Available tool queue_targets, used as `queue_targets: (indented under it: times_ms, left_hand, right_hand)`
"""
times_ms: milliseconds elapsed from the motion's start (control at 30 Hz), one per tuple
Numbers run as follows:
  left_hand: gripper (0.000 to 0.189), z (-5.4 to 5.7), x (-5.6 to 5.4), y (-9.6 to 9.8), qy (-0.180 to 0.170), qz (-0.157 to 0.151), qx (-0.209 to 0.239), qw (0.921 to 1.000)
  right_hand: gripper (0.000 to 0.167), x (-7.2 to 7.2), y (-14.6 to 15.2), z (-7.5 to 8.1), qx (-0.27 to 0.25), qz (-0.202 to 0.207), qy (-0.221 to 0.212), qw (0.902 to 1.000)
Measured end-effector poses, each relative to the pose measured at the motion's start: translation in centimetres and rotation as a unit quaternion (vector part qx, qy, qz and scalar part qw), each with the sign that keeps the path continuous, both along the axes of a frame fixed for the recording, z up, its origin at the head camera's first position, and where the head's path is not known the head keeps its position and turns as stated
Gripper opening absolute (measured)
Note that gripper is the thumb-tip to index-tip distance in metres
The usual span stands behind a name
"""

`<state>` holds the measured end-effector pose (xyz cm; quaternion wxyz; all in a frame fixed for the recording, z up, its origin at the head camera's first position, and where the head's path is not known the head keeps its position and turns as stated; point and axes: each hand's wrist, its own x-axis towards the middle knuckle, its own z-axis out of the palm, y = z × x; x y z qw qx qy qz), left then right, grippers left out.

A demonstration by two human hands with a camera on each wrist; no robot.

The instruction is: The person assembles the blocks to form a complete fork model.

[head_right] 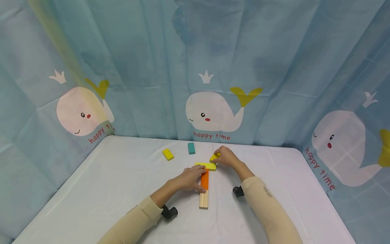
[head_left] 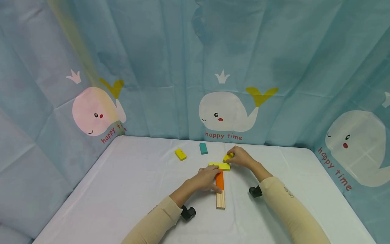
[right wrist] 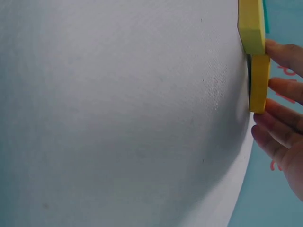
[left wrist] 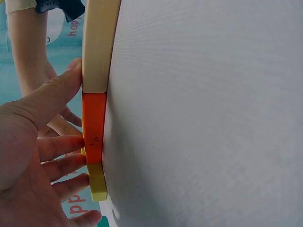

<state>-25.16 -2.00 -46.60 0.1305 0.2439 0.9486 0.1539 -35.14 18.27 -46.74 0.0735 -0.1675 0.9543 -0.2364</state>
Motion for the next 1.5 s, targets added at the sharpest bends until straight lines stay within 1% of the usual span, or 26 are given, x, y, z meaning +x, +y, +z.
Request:
queue_targets:
  times_ms: [233,400,500,767,1000,1500]
  left_hand:
    - [0.081,-0.10,-0.04,-0.04,-0.001,-0.001,-0.002,1.0000]
    - [0.081,-0.10,-0.10,-0.09,0.001,-0.003,-0.004,1.0000]
    - [0.081,-0.15,-0.15,-0.08,0.001,-0.005,-0.005,1.0000]
    - [0.082,-0.07,-0.07,-0.02,0.000,-0.004,-0.011,0.9999]
    - [0.082,0.06,-0.10,-0.04,-0.004,-0.003,-0.012,0.9999]
    - [0.083,0.03,-0.09,-0.02,0.007,-0.004,-0.016,0.9998]
  right_hand:
    - [0.041,0.07,-0.04,-0.17,-0.002,-0.002,-0.003,1.0000]
    - [0.036,0.21,-0.16,-0.17,-0.005,-0.004,-0.011,0.9999]
    - [0.035,0.21,-0.19,-0.17,-0.007,-0.013,-0.018,0.9997]
    - [0.035,0.23,-0.29,-0.29,-0.015,-0.021,-0.018,0.9995]
    - [0.035,0.41,-0.53,-0.33,0.001,-0.023,-0.014,0.9996]
    - [0.035,0.39,-0.65,-0.35,0.002,-0.021,-0.006,0.9998]
